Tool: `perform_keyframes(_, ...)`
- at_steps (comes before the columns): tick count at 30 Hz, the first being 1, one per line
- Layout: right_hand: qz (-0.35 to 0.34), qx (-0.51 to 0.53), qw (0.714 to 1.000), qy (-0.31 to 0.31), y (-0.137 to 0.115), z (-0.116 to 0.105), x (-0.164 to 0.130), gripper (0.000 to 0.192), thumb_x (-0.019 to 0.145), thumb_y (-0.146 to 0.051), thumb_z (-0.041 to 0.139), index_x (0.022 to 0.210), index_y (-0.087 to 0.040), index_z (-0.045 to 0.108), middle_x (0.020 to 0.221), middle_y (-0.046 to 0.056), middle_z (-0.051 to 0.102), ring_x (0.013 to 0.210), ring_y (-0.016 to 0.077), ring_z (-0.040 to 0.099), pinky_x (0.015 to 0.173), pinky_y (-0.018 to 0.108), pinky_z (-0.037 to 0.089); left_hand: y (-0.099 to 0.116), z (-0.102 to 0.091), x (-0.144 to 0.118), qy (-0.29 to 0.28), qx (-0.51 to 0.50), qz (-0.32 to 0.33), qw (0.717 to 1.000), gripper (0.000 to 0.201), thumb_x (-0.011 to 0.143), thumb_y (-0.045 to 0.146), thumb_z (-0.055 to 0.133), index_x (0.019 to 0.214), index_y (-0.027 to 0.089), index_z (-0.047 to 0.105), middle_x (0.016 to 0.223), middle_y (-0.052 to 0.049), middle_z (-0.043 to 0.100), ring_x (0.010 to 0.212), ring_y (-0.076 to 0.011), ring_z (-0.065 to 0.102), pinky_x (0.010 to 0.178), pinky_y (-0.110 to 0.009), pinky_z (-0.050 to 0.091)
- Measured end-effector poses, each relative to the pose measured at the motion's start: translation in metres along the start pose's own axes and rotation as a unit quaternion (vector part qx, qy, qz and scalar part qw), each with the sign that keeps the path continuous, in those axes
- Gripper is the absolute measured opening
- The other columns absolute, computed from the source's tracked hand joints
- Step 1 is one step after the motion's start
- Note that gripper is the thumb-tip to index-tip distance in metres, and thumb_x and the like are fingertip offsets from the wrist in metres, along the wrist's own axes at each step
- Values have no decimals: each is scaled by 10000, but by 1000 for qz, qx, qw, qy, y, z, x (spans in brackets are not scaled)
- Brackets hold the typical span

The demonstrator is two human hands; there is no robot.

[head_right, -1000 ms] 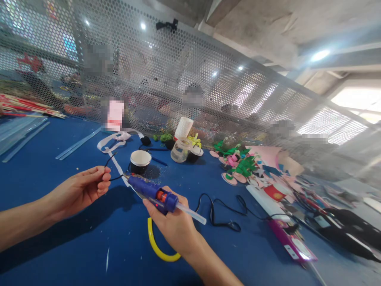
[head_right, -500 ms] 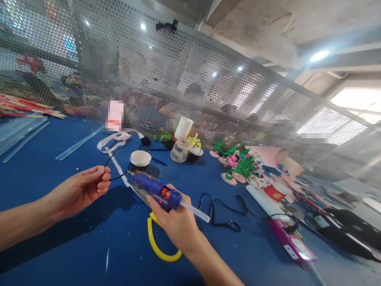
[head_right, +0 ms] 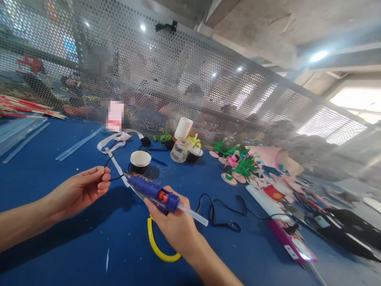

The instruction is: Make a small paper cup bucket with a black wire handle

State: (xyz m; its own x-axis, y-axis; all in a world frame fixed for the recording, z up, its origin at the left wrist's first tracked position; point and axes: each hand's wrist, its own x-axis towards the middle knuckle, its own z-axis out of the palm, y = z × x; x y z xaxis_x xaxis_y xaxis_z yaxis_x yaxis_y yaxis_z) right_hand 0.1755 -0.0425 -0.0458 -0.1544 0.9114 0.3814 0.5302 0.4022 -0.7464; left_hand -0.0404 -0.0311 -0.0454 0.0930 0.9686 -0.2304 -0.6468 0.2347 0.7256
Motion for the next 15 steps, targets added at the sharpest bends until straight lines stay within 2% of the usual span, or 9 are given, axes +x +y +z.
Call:
perform_keyframes(3, -30, 1, 999, -23, -6, 1, 2, 180, 699, -322, 528, 614, -177, 593, 516, 8, 563, 470, 126, 540, 491, 239, 468, 0, 0, 0, 1, 2, 2, 1000, 228, 806, 38, 366, 690, 78, 558, 573, -22, 537, 444, -42, 501, 458, -132, 471)
perform_keyframes(5, -35, -3, 999, -17, -5, 2, 2, 179, 693, -318, 534, 596, -177, 585, 513, 4, 559, 463, 122, 535, 501, 240, 473, 0, 0, 0, -1, 3, 1, 1000, 225, 805, 38, 367, 693, 79, 558, 575, -21, 537, 446, -42, 500, 459, -133, 471)
perform_keyframes(9, -16, 1, 1000, 19, 3, 5, 1, 170, 682, -331, 550, 628, -172, 582, 550, 9, 582, 474, 125, 553, 543, 250, 493, 0, 0, 1, -6, 4, 2, 1000, 221, 807, 46, 371, 694, 82, 558, 579, -19, 533, 451, -42, 495, 458, -132, 468)
perform_keyframes(12, -2, -2, 999, 36, 3, 6, 0, 189, 673, -359, 557, 657, -175, 598, 496, 4, 567, 462, 137, 554, 503, 251, 489, 1, 1, 1, -5, 5, 0, 1000, 228, 809, 44, 364, 692, 82, 556, 581, -19, 529, 449, -39, 490, 459, -131, 466)
perform_keyframes(15, 35, 4, 999, 17, 0, 2, 2, 211, 662, -381, 566, 660, -176, 612, 444, -4, 544, 437, 139, 544, 452, 240, 471, 1, 2, 0, -12, 3, -1, 1000, 236, 810, 42, 359, 690, 84, 558, 579, -18, 525, 447, -37, 483, 457, -129, 462)
